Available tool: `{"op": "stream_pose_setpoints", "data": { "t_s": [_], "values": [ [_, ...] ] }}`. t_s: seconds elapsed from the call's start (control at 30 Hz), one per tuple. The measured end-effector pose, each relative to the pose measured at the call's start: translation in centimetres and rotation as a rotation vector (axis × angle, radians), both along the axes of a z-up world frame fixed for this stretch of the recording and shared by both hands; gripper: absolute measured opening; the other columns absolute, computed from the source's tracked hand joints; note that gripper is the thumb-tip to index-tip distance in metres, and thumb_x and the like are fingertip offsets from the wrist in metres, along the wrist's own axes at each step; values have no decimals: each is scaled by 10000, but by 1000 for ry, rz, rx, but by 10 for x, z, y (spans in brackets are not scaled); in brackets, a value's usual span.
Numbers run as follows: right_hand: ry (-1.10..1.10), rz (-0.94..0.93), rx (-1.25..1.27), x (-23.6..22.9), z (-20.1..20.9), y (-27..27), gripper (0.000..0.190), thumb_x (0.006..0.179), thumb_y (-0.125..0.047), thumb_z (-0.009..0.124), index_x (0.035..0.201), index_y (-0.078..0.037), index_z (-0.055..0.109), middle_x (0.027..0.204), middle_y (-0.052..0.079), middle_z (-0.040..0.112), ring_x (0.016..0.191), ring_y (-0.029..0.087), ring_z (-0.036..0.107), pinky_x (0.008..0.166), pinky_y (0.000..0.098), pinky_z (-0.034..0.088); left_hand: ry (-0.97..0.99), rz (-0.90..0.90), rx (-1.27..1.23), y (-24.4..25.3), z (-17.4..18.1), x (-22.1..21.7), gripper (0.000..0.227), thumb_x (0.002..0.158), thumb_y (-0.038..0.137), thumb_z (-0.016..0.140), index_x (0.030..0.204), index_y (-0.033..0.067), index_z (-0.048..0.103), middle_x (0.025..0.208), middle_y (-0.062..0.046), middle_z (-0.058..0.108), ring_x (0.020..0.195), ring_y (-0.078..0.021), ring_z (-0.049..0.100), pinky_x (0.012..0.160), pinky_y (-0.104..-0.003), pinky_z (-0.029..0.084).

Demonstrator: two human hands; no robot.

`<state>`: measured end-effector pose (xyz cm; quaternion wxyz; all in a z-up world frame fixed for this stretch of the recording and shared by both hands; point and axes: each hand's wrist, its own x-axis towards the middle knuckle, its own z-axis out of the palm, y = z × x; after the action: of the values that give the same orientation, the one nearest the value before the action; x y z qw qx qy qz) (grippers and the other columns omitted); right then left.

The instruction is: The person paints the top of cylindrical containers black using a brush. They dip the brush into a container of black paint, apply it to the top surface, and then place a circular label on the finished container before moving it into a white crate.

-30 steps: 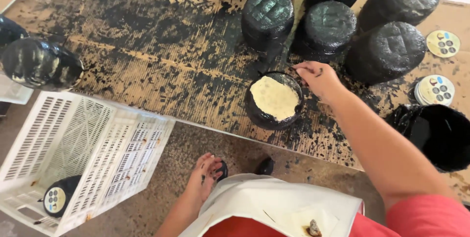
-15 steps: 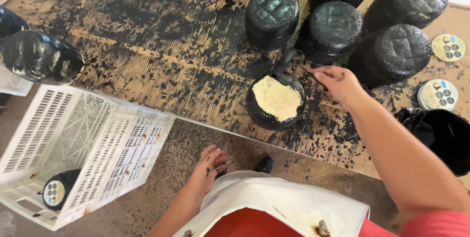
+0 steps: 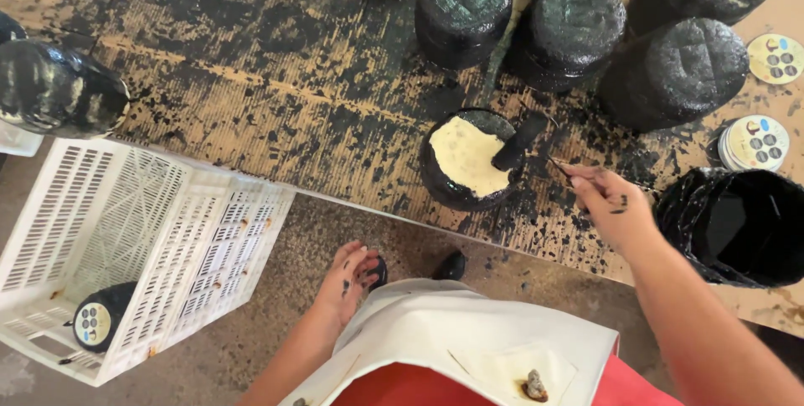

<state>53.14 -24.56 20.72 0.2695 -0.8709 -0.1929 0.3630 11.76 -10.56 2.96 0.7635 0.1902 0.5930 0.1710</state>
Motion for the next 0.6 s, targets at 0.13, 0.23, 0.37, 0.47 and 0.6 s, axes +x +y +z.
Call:
{"op": "stream_pose_setpoints", "data": {
  "t_s": [0.13,0.23,0.37,0.47,0.6],
  "values": [
    [124,-88,189,22,-16,-20,262,1089,-154,546,1282,-100,714,730,72,540,532,159,363,449,298,255,16,-104,24,4,13,6,345,994,242,618,1316,172,516,1212,-120,659,1126,-292,643,885,-432,493],
    [66,-127,58,4,27,31,257,1087,-210,591,1310,-225,717,980,44,678,877,164,577,795,317,489,28,-64,-6,-3,-6,7,375,958,219,671,1300,180,522,1080,-112,711,901,-190,641,733,-365,529],
    [48,-53,336,-26,24,91,201,985,-169,673,1169,-157,753,625,97,559,512,142,430,420,241,384,-52,-17,79,-13,-10,4,528,959,316,706,1401,118,495,1241,-190,675,1123,-313,650,899,-419,547],
    [11,180,259,-23,9,121,176,1021,-227,683,1165,-187,776,694,64,661,589,146,581,523,280,475,-17,-58,73,-13,-20,3,544,950,296,739,1393,115,482,1230,-184,678,1080,-294,644,858,-417,567],
    [-86,359,-24,-24,61,134,230,1037,-239,655,1239,-158,728,877,132,723,628,216,526,608,351,450,-40,24,18,-12,-3,-5,449,948,247,695,1341,126,515,1221,-172,696,1086,-290,650,862,-424,542]
  ]
}}
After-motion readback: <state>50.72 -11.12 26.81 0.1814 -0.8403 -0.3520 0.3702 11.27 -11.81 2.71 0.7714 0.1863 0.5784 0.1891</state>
